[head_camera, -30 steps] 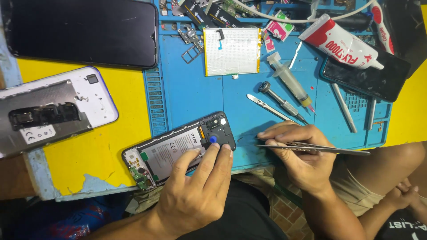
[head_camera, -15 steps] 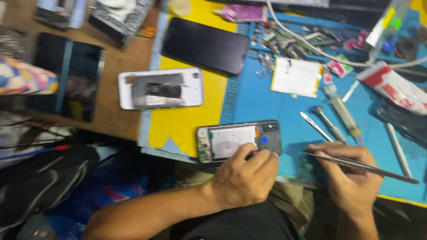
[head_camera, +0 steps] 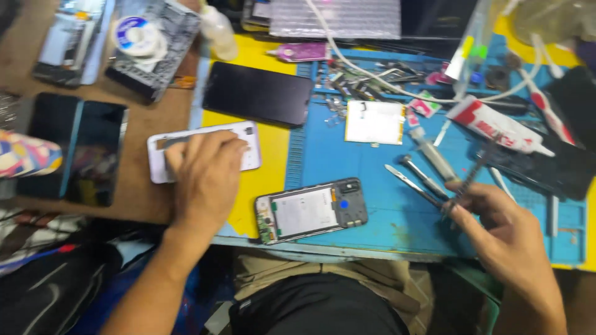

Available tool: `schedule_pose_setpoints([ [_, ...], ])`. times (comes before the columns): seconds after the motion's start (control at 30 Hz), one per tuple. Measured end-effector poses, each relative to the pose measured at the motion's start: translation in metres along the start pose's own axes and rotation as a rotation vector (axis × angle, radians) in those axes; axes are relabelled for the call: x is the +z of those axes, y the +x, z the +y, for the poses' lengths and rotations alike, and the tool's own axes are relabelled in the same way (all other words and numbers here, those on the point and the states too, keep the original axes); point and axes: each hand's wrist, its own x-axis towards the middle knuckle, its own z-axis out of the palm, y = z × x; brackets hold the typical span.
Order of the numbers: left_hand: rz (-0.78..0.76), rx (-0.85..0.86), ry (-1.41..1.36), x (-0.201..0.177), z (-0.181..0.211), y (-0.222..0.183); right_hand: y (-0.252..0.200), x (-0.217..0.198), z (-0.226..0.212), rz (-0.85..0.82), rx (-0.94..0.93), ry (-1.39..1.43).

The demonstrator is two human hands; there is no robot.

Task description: The person is disassembling a mobile phone to remove the motherboard assembly using a screwdriver and prying tools.

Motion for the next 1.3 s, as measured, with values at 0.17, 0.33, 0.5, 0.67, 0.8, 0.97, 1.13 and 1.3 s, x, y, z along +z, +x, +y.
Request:
schedule_pose_setpoints([
  [0.17, 0.075, 0.046, -0.006, -0.007, -0.003, 0.002, 0.016, -0.013, 0.015, 0.089, -0.139, -0.464],
  [0.33, 0.036, 0.073, -0.180, -0.021, 0.028, -0.005, 0.026, -0.011, 0.015, 0.106, -0.456, -0.630],
  [0.5, -0.306, 0.210, -0.241, -0.019, 0.069, -0.014, 0.028, -0.010, 0.017, 0.178, -0.534, -0.781],
  [0.67, -0.401, 0.230, -0.096, -0.006, 0.076, -0.016, 0.021, -0.001, 0.008, 0.232, -0.629, -0.678],
  [0.8, -0.481, 0.157, -0.069, 0.002, 0.076, -0.022, 0.005, 0.013, -0.008, -0.004, -0.616, -0.486],
  [0.97, -0.593, 0.124, -0.197, 0.006, 0.076, -0.009, 0.006, 0.011, -0.001, 0.024, -0.673, -0.659],
  [1.13, -0.940, -0.060, -0.341, -0.017, 0.094, 0.013, 0.009, 0.006, -0.003, -0.059, -0.651, -0.824],
  [1.3, -0.449, 0.379, -0.269, -0.032, 0.102, 0.011, 0.017, 0.000, 0.003, -0.049, -0.541, -1.035],
])
